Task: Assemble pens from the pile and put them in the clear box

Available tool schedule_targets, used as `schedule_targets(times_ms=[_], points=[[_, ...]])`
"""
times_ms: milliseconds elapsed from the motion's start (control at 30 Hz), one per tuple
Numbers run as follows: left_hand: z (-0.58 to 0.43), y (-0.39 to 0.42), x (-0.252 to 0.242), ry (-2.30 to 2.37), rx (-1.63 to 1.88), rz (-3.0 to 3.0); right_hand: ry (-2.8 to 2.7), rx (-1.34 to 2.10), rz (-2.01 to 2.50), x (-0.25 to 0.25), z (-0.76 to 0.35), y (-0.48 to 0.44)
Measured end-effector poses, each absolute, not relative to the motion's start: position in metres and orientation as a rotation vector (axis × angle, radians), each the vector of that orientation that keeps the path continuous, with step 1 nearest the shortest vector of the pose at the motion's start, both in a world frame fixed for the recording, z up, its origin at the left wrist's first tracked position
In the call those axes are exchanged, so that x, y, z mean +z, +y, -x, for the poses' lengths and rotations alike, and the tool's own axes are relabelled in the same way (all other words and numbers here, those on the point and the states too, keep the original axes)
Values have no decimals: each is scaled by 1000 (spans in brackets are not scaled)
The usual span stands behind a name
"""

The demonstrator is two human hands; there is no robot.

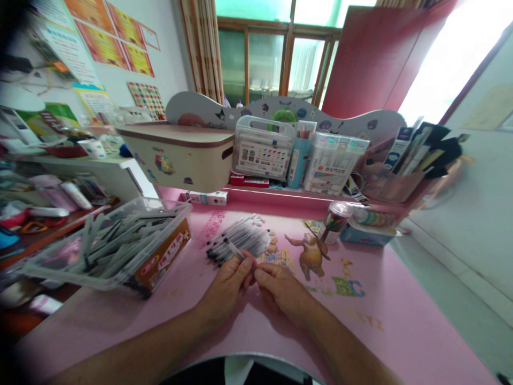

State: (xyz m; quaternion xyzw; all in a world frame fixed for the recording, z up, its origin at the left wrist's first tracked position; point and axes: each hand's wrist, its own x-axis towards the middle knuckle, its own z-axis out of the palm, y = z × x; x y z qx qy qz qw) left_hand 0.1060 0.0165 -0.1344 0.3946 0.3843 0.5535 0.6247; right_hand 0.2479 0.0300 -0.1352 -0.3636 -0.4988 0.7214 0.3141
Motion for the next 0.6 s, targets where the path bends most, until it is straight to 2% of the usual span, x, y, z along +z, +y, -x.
schedule_targets(times_ms=[100, 233, 400, 600], points=[[-101, 20, -127, 899, 1277, -909, -1244, 1983, 921, -134, -251, 30], [-92, 24, -118, 1011, 1254, -963, -1213, 1918, 948, -131, -259, 36], [-91, 20, -120, 902, 978, -988, -1064, 1786, 992, -131, -266, 48], [-91, 15, -119, 856, 707, -1037, -1044, 1809, 1073, -135, -265, 50]])
